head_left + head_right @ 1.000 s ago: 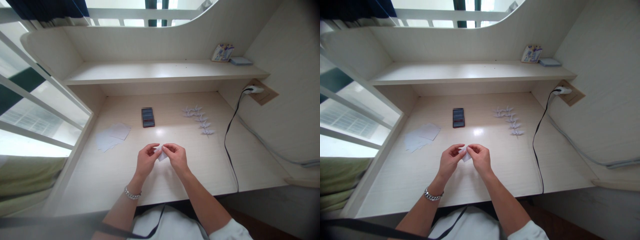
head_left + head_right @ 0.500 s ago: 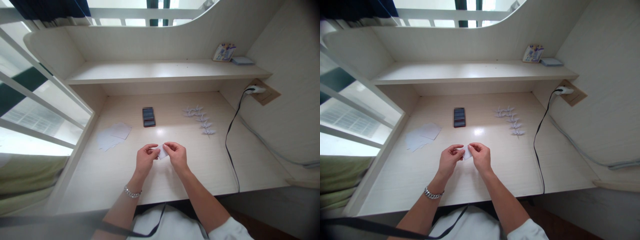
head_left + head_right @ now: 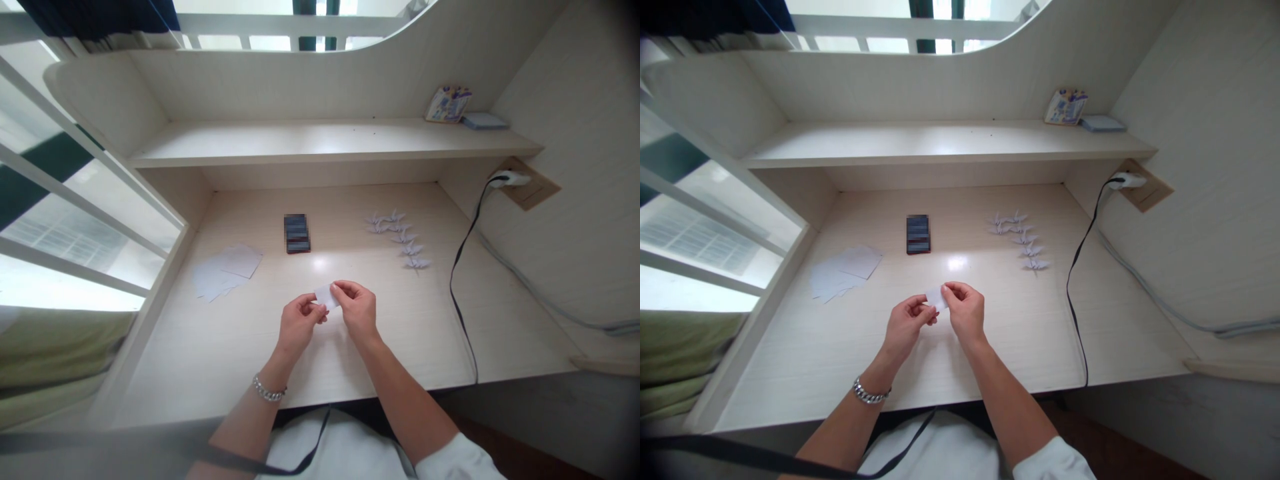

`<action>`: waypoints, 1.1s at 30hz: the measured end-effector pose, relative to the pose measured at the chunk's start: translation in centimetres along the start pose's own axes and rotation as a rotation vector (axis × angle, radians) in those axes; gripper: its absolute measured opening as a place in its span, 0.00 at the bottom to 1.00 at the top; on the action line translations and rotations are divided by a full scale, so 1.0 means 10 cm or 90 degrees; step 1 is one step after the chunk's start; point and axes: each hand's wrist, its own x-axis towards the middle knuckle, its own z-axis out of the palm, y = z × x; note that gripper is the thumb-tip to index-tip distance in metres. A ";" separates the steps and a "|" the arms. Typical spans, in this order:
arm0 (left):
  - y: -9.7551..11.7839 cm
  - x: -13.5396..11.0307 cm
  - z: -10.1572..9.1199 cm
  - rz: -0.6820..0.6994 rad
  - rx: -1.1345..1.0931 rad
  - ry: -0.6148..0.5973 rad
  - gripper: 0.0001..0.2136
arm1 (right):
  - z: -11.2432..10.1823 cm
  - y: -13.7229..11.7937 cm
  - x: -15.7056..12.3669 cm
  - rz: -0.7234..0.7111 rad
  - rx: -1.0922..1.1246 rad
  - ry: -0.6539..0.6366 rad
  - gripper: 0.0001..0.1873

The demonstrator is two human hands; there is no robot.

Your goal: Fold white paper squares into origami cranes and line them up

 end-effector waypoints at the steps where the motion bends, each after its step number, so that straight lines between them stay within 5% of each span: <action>1: 0.00 0.00 0.01 0.002 -0.003 0.003 0.18 | 0.00 0.01 0.00 0.001 -0.002 0.001 0.15; 7: 0.01 0.02 -0.02 -0.022 -0.036 0.006 0.21 | 0.00 0.03 0.02 -0.007 0.000 0.024 0.15; 21: 0.03 0.01 -0.01 -0.045 0.021 -0.034 0.11 | 0.00 0.02 -0.02 -0.004 0.014 0.017 0.15; 33: 0.04 0.04 -0.01 -0.016 -0.035 0.032 0.11 | 0.01 -0.01 -0.06 0.003 0.025 -0.017 0.14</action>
